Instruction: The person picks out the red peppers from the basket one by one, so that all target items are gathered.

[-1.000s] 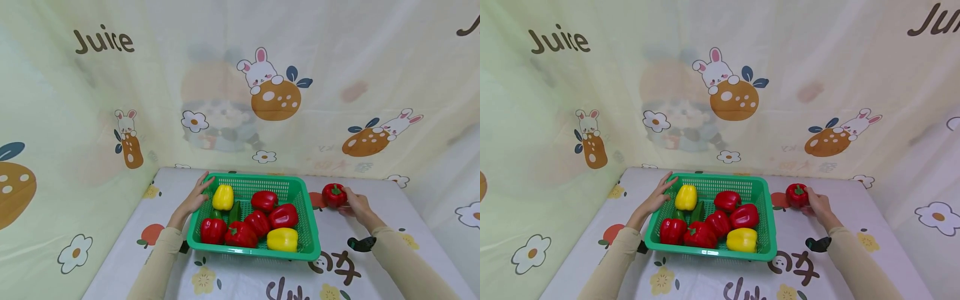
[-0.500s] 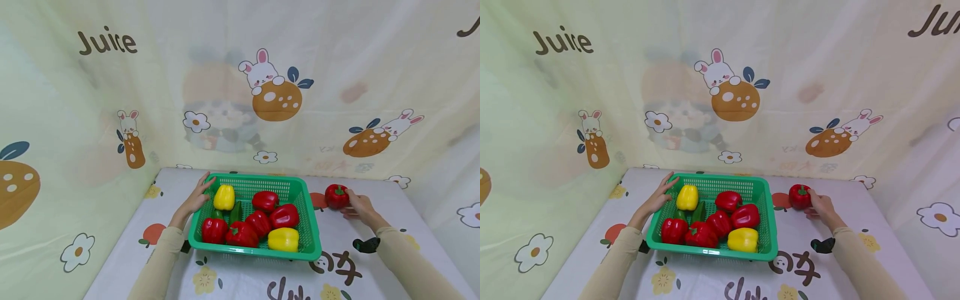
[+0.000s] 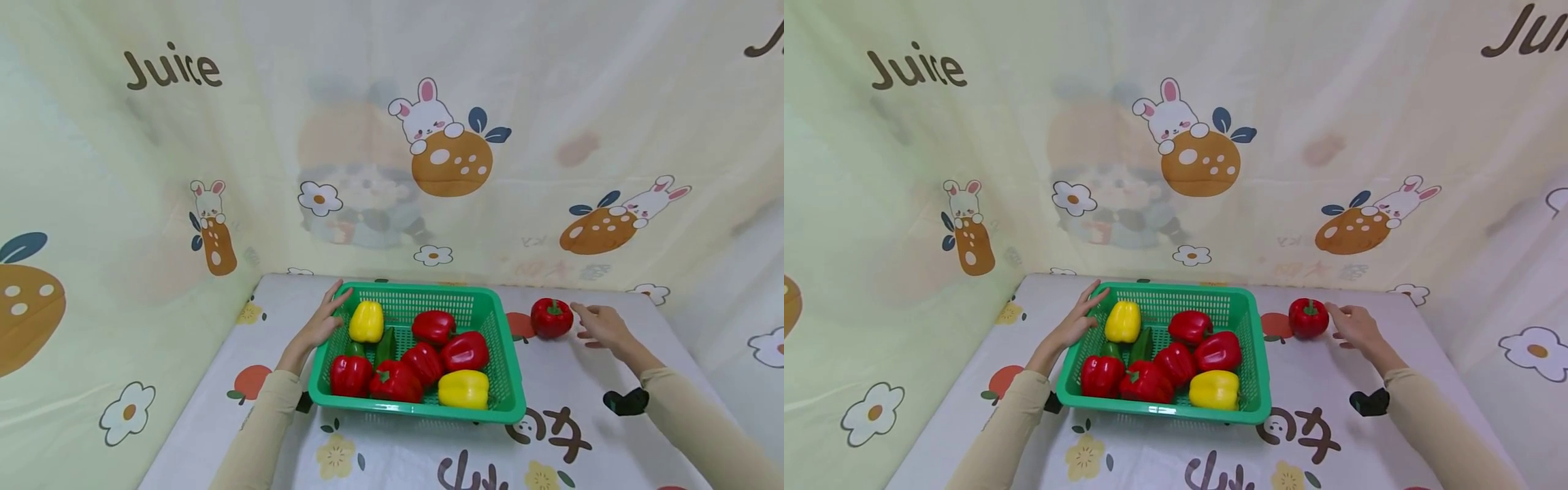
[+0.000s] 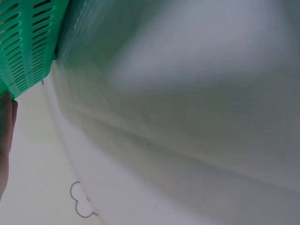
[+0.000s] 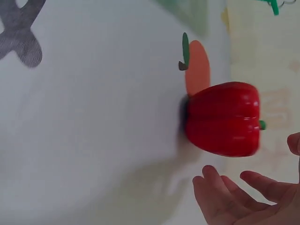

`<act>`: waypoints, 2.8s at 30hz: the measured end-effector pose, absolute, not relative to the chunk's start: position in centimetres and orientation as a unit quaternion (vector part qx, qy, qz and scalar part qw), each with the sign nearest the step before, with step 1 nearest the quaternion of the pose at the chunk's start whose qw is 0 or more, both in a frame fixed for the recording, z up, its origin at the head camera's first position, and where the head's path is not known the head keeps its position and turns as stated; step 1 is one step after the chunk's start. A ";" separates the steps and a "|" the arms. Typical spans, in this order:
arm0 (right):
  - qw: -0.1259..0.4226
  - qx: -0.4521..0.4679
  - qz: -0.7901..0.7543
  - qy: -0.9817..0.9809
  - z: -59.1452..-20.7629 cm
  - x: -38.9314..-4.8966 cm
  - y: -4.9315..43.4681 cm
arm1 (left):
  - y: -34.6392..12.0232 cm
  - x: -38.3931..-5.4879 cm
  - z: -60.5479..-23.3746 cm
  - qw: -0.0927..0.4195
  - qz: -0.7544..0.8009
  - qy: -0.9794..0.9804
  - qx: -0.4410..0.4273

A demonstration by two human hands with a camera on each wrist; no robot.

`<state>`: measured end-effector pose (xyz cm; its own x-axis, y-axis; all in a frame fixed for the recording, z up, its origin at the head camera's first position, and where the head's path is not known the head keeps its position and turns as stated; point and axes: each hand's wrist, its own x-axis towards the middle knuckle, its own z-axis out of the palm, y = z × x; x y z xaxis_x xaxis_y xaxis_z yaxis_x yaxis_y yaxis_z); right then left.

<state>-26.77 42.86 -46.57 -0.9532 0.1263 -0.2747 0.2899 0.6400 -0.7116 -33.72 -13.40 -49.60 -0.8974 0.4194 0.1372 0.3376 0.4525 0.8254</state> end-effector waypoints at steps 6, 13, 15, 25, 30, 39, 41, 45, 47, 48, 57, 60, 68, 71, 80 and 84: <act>0.063 0.084 -0.326 0.940 -44.4 -26.3 42.3 | -13.3 -33.6 -49.4 0.039 0.469 0.854 0.221; 0.003 0.042 -0.266 0.963 -41.5 -25.8 40.0 | -13.4 -33.8 -49.8 0.043 0.467 0.855 0.223; -0.002 0.015 -0.273 0.962 -40.5 -25.7 39.0 | -13.3 -33.6 -49.3 0.048 0.470 0.853 0.223; 0.025 -0.067 -0.307 0.949 -38.0 -25.7 31.6 | -13.3 -33.7 -49.6 0.044 0.474 0.853 0.213; 0.047 -0.089 -0.325 0.940 -38.6 -26.4 28.2 | -13.4 -33.9 -49.8 0.047 0.476 0.853 0.211; 0.083 -0.139 -0.328 0.931 -40.5 -27.5 23.6 | -13.4 -33.8 -49.7 0.047 0.474 0.851 0.219; 0.090 -0.140 -0.321 0.932 -40.9 -28.0 22.9 | -13.4 -33.9 -49.7 0.046 0.474 0.852 0.216; 0.109 -0.126 -0.296 0.941 -42.0 -28.9 22.0 | -13.5 -33.9 -49.7 0.044 0.474 0.853 0.215; 0.120 -0.116 -0.285 0.944 -42.7 -29.2 21.7 | -13.5 -34.0 -49.8 0.044 0.474 0.852 0.217; 0.125 -0.113 -0.284 0.944 -43.0 -29.3 21.5 | -13.5 -34.0 -49.8 0.043 0.474 0.852 0.219; 0.160 -0.074 -0.297 0.939 -45.3 -29.7 21.0 | -13.5 -33.8 -49.8 0.044 0.472 0.852 0.221; 0.166 -0.068 -0.308 0.934 -45.6 -29.8 20.9 | -13.4 -33.9 -49.8 0.041 0.473 0.852 0.219; 0.168 -0.045 -0.323 0.930 -46.2 -30.1 20.6 | -13.4 -33.9 -49.8 0.039 0.476 0.849 0.229; 0.157 -0.042 -0.328 0.930 -46.5 -30.0 20.6 | -13.1 -33.0 -48.5 0.044 0.480 0.845 0.232; 0.103 -0.028 -0.343 0.933 -46.3 -29.9 20.4 | -13.0 -31.4 -46.2 0.063 0.479 0.843 0.239; 0.086 -0.035 -0.349 0.932 -45.7 -29.8 20.4 | -13.4 -33.0 -48.5 0.053 0.480 0.844 0.234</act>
